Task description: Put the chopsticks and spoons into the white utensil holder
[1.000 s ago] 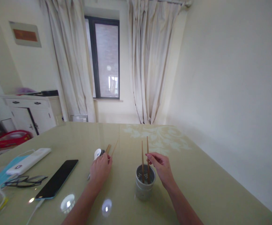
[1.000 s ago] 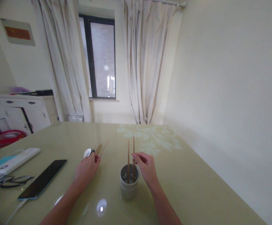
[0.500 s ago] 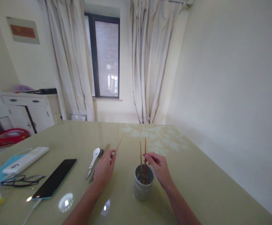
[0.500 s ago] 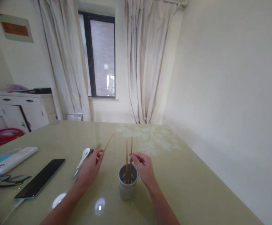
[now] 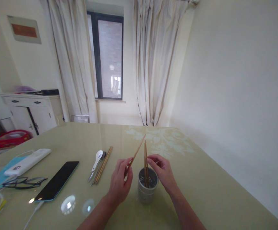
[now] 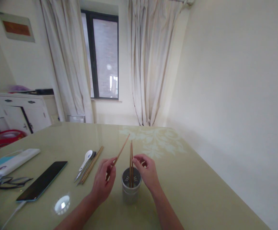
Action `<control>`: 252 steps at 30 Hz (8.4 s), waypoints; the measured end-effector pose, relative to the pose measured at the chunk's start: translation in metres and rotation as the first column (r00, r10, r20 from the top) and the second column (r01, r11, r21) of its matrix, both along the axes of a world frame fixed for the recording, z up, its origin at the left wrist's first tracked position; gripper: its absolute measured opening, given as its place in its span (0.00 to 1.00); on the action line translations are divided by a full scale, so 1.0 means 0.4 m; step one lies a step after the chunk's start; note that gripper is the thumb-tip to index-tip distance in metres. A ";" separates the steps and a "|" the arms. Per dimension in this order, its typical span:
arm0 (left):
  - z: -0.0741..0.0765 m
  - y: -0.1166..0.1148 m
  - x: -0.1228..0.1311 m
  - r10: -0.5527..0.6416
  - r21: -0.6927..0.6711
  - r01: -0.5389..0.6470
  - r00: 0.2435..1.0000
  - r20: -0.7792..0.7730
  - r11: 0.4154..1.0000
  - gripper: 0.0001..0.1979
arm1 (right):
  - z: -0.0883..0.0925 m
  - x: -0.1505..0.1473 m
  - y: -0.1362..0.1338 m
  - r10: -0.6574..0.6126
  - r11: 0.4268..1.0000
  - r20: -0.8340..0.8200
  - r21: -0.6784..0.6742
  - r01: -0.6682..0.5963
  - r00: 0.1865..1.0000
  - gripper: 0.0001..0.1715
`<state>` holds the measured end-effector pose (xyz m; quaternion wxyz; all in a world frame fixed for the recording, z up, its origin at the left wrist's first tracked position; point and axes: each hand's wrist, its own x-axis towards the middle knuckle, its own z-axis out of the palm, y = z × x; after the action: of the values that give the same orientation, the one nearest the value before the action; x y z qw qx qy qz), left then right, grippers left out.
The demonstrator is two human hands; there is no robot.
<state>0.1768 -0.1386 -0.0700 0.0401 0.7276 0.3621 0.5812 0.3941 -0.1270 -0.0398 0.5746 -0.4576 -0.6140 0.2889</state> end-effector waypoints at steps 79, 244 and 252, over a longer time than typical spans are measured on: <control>0.010 0.100 -0.115 0.273 -0.358 -0.458 0.844 -0.461 0.814 0.15 | 0.009 0.026 -0.017 -0.230 0.939 -0.058 0.248 0.237 0.971 0.23; 0.056 0.016 -0.023 -0.125 -0.328 0.112 0.992 -0.017 0.938 0.12 | 0.005 0.014 -0.073 -0.147 0.881 0.002 0.455 0.130 0.989 0.20; 0.025 -0.043 0.007 -0.332 -0.212 0.313 0.942 -0.056 0.926 0.14 | 0.038 -0.038 -0.100 0.044 0.962 -0.350 0.267 0.054 0.936 0.15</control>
<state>0.1796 -0.1558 -0.0601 0.1915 0.7953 0.2956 0.4935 0.3788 -0.1671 -0.0244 0.7336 -0.3163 -0.5336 0.2775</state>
